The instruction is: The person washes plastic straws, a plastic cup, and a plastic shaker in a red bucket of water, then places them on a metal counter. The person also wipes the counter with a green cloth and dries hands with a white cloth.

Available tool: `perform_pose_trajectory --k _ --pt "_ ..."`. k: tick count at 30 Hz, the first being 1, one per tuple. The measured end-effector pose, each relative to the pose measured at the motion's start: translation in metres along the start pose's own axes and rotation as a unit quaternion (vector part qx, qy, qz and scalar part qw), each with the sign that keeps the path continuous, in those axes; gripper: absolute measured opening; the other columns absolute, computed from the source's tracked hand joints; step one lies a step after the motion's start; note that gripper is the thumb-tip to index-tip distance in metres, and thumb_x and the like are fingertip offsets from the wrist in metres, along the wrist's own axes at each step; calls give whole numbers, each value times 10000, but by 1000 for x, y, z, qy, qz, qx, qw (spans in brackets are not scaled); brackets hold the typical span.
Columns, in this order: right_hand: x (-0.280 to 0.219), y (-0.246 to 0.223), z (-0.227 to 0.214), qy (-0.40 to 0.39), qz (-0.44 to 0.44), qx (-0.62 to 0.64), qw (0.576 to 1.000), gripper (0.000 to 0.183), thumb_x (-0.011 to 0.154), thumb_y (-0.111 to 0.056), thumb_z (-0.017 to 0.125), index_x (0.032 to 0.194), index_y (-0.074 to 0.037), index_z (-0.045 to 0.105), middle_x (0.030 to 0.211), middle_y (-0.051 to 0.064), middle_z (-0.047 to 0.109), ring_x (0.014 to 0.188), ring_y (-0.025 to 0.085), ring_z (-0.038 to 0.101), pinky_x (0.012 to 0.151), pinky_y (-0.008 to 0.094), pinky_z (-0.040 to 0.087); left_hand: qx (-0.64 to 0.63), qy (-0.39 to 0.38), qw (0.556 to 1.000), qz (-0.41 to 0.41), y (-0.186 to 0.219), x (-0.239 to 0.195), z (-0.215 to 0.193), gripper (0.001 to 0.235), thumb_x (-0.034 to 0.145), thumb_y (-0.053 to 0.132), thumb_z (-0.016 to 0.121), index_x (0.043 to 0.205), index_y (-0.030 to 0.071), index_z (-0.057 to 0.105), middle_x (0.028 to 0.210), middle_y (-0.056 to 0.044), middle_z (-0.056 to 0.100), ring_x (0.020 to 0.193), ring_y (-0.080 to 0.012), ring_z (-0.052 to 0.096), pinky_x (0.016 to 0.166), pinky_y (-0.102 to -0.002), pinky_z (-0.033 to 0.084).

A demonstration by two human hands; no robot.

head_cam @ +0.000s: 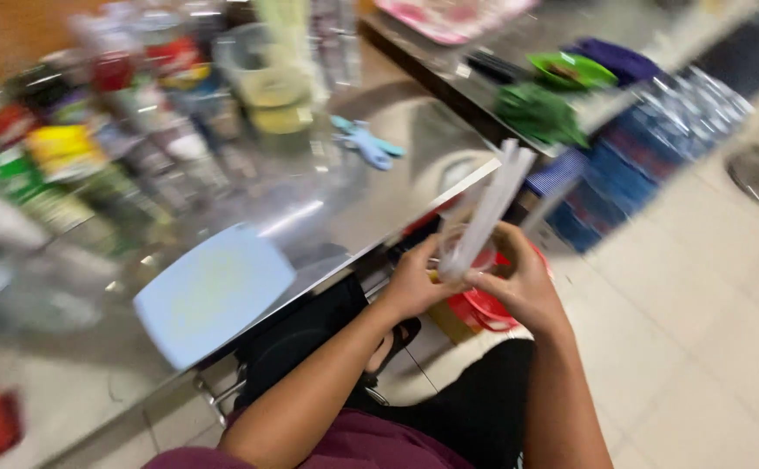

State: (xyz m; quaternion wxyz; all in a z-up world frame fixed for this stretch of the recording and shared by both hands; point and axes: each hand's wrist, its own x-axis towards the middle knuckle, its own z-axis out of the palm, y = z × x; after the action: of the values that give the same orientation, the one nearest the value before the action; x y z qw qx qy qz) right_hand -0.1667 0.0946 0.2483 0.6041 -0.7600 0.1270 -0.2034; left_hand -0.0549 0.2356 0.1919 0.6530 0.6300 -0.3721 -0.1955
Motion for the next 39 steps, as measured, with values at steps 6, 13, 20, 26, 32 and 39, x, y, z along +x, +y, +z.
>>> perform_pose_trajectory --k 6,13,20,26,32,39 --pt "24 -19 53 -56 -64 -40 996 912 630 -69 928 1402 67 462 1253 295 598 1224 437 575 909 551 527 86 63 990 90 60 -27 -64 744 759 325 857 1381 31 576 1214 -219 658 1084 -429 688 902 -494 605" --pt "42 -55 164 -136 -118 1 984 879 645 -13 922 1377 -4 435 1205 148 574 1152 260 545 908 456 534 139 151 973 109 67 -99 -170 1073 686 413 913 1586 138 396 1370 -146 597 1230 -323 635 993 -442 560" --pt "64 -92 321 -235 -117 15 965 939 656 -34 921 1406 32 359 1291 259 570 1211 423 583 905 572 547 217 294 930 36 80 -206 -307 796 798 256 875 1484 97 504 1342 -157 611 1258 -370 605 1036 -513 494" --pt "77 -106 457 -311 -156 -16 937 924 734 -98 926 1413 60 319 1321 321 559 1234 521 587 853 594 585 306 374 869 -107 103 -283 -371 595 827 283 825 1370 141 625 1277 -89 672 1223 -313 631 1053 -455 494" --pt "68 -98 539 -366 -118 -67 921 1004 675 -85 939 1447 37 309 1315 361 558 1224 568 571 858 603 607 311 457 828 -100 120 -297 -421 687 794 217 849 1388 42 550 1246 -218 646 1198 -412 614 1031 -527 488" --pt "47 -122 535 -386 -64 -33 920 1028 701 117 801 1545 47 217 1414 391 439 1323 578 487 992 596 569 278 446 837 -149 146 -281 -441 800 804 154 836 1489 59 434 1412 -222 544 1331 -427 539 1084 -560 462"
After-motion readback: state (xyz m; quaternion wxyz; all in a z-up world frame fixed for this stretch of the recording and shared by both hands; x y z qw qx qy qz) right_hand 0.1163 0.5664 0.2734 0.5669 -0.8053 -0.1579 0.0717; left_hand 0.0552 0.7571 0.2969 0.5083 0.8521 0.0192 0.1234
